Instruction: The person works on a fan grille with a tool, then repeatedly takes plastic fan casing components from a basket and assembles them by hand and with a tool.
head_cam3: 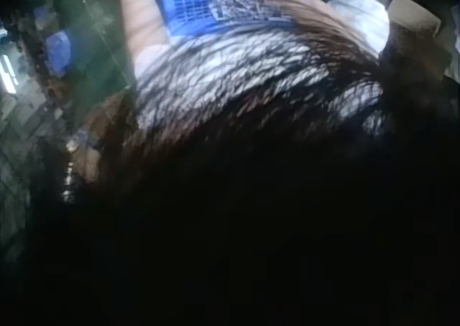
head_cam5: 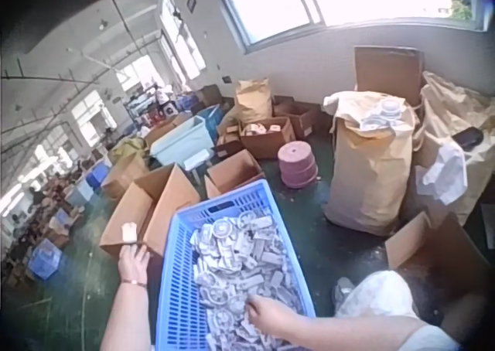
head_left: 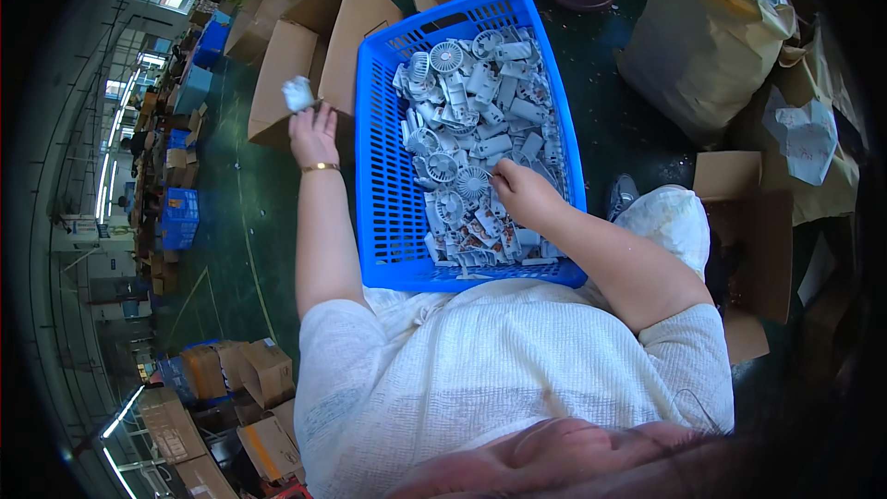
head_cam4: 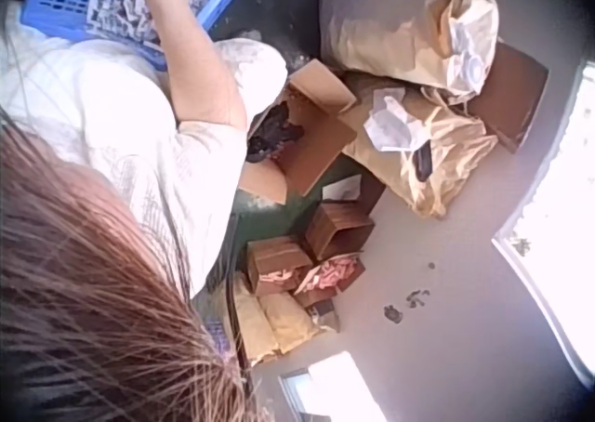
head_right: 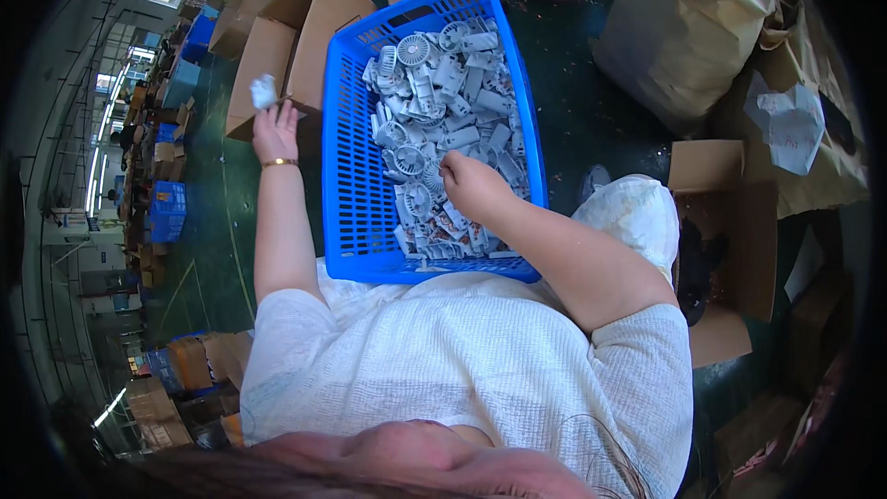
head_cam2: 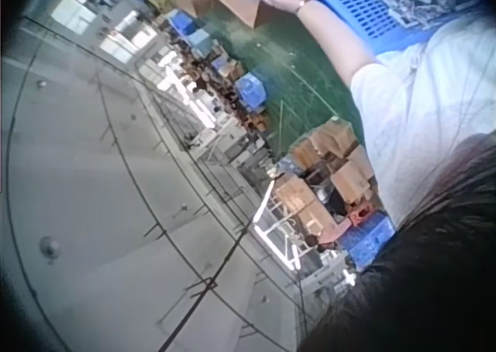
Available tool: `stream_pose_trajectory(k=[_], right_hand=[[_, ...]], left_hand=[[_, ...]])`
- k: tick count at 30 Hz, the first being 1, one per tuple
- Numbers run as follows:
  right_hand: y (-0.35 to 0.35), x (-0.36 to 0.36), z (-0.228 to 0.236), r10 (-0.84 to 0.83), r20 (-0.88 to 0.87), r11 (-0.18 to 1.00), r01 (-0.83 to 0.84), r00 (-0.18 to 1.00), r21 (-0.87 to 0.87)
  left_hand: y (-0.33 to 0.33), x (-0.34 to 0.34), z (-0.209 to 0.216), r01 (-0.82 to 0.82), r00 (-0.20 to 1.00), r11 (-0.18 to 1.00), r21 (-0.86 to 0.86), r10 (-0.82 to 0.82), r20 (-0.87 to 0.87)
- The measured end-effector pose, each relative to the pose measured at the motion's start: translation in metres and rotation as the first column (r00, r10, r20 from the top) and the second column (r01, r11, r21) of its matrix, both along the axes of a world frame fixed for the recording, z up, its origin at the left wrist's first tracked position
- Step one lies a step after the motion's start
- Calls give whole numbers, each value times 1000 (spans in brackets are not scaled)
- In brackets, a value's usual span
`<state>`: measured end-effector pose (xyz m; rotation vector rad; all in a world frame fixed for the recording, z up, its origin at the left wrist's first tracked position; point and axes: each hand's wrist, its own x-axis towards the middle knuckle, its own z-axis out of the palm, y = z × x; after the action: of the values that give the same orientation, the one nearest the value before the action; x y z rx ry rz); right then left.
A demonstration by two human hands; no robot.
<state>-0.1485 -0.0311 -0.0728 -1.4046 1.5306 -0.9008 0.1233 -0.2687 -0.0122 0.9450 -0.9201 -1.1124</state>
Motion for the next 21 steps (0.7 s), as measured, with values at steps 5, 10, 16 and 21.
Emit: stream_pose_trajectory(k=[5,10,16,21], right_hand=[[-10,-4,5,-129,92,992,128,987,16],[-36,-22,3,-334,635,933,341,696,117],[-43,-37,15,-486,783,868,320,389,379],[-41,-27,15,-458,788,889,219,412,403]], left_hand=[[12,-44,-58,252,930,928,275,-311,197],[104,-116,-201,516,289,507,690,-862,417],[185,-159,-275,600,-430,325,731,-640,637],[205,-164,-312,597,-540,345,724,-494,681]])
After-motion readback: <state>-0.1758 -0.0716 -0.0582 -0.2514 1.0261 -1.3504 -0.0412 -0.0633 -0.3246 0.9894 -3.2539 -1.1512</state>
